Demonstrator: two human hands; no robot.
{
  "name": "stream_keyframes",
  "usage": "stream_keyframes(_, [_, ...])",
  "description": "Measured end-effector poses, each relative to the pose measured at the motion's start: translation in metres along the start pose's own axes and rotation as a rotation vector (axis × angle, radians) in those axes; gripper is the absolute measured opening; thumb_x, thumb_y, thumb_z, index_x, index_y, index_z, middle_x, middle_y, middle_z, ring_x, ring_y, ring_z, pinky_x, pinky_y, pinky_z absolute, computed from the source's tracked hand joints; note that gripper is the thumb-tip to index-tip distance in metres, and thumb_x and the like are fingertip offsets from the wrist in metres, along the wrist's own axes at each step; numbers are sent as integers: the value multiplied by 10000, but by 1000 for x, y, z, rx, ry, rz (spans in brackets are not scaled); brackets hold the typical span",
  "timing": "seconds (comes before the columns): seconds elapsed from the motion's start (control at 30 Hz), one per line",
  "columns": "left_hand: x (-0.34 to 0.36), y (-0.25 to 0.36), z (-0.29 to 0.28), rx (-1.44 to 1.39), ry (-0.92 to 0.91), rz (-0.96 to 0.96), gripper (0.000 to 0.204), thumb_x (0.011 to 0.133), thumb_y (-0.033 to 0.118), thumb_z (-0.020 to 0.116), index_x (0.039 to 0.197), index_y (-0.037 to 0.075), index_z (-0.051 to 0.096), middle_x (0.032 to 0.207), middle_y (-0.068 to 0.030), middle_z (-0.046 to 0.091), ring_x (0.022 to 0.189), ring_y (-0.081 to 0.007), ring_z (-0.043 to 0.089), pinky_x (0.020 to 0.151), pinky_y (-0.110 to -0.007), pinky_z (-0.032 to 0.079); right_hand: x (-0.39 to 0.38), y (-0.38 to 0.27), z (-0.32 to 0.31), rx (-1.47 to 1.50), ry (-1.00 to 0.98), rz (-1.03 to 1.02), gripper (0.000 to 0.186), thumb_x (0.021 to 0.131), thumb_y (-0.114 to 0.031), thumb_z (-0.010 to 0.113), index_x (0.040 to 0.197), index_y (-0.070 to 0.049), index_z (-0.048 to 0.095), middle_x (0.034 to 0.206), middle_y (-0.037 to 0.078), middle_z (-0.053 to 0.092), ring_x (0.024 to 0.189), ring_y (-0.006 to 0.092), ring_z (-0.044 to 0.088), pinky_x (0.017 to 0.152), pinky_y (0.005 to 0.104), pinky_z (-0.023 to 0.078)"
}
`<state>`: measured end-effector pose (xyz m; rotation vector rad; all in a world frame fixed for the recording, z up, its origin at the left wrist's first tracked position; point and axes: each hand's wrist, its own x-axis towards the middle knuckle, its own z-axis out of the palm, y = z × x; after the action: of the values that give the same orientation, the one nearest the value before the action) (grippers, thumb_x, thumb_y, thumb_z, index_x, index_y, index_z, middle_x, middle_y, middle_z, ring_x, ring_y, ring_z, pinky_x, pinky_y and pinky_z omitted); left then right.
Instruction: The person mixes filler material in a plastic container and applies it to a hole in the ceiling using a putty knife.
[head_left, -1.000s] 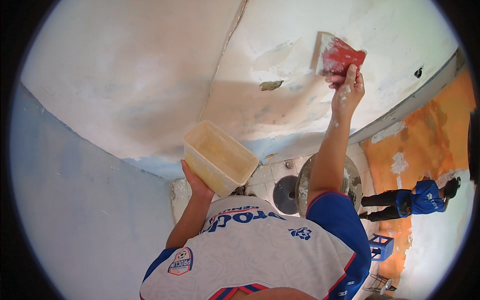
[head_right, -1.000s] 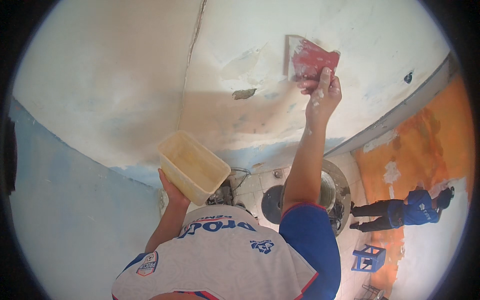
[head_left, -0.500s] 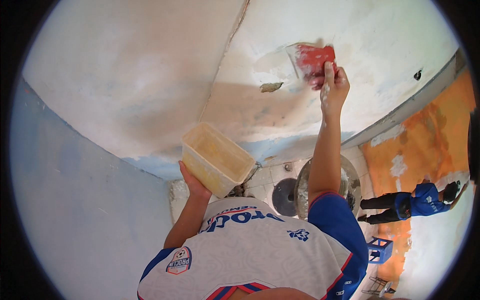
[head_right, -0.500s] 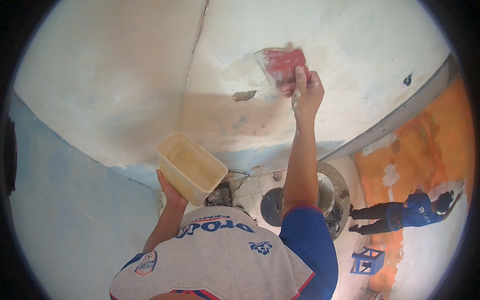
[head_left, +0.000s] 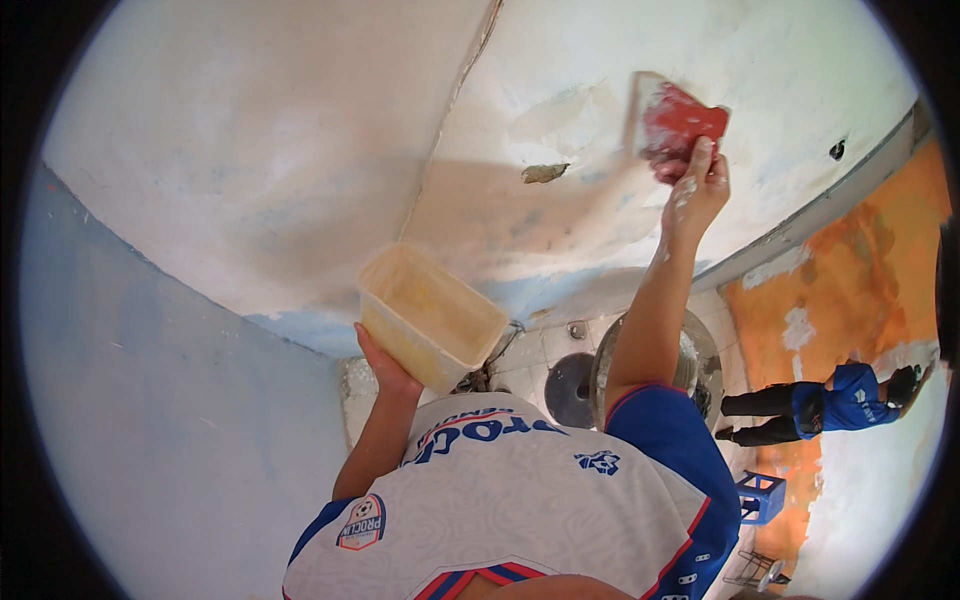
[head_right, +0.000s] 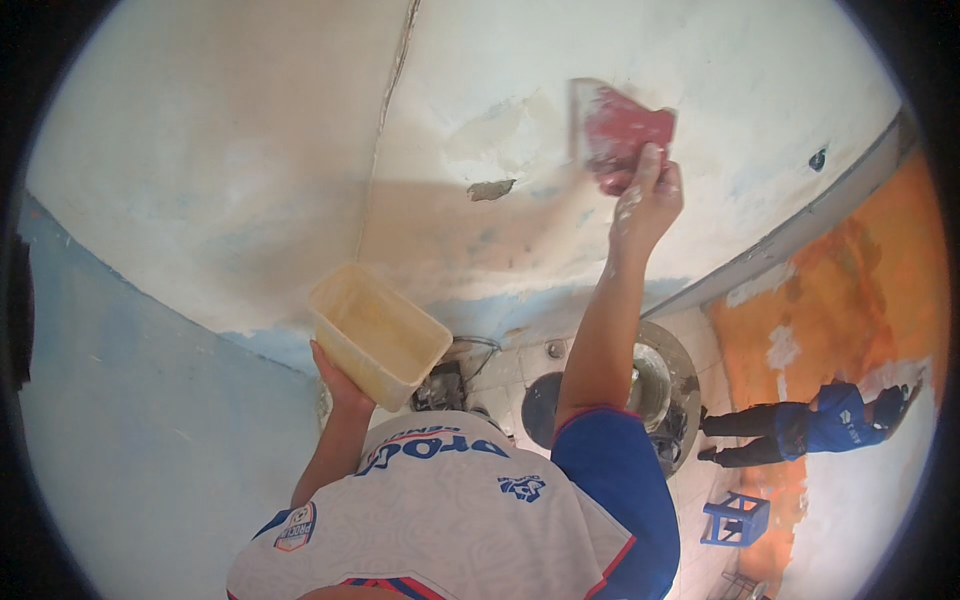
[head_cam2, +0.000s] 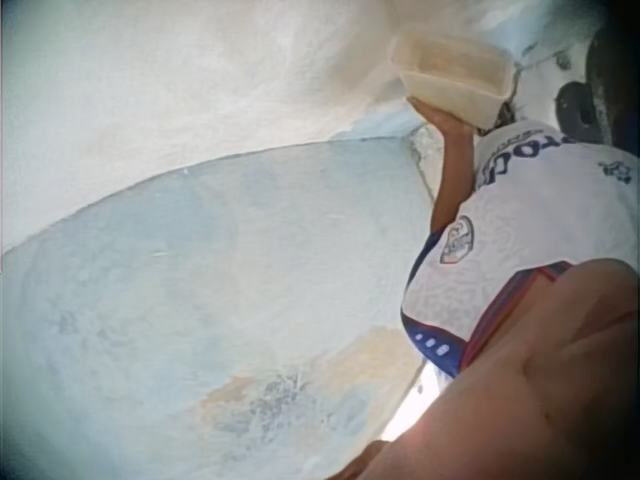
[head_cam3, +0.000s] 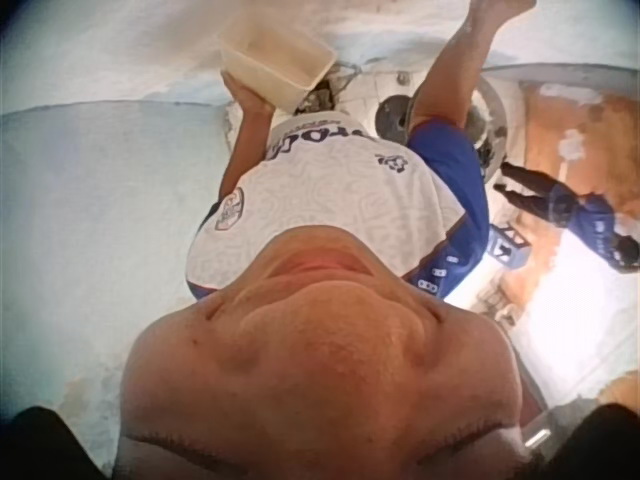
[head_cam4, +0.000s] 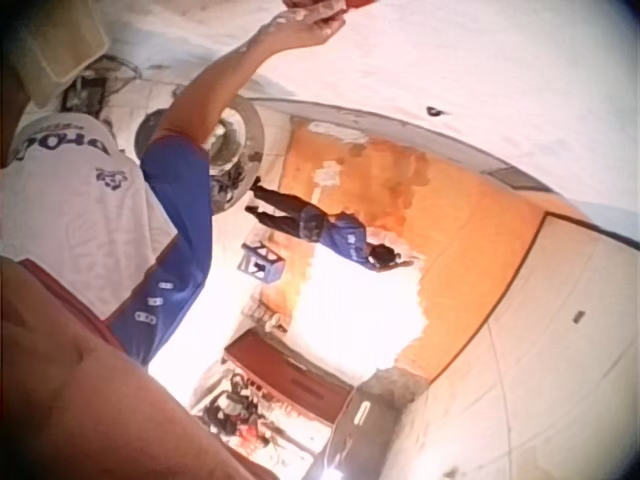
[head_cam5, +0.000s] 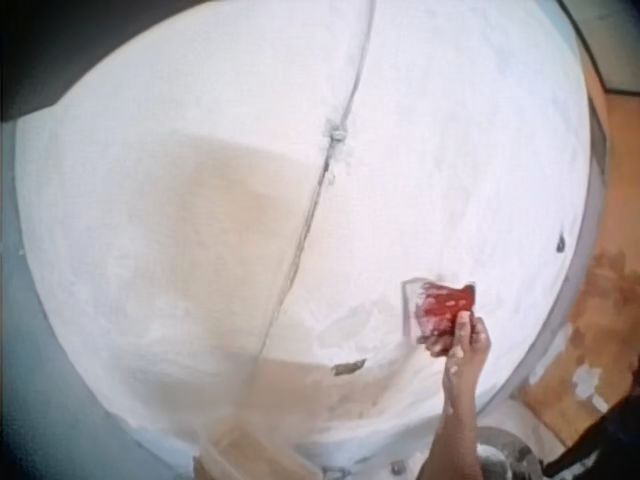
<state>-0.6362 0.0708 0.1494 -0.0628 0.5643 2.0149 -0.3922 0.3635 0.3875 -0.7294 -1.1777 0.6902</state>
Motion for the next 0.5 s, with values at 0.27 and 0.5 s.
stream_keyframes(0.27, [2, 1, 1, -10, 35, -7, 765, 1009, 720, 337, 1547, 179, 395, 1541, -77, 477, 1404, -311, 468, 1156, -490, 413, 4, 4, 1, 37, 120, -41, 347, 1040, -286, 631, 939, 44, 592, 710, 113, 683, 532, 140, 649, 476, 270, 548])
stream_keyframes(0.5, [2, 0, -3, -32, -48, -25, 776, 1005, 728, 334, 1553, 181, 388, 1545, -76, 474, 1410, -310, 462, 1159, -489, 408, 0, 9, 12, -238, 45, -143, 334, 1036, -295, 648, 931, 20, 610, 624, 92, 658, 514, 127, 620, 476, 261, 532])
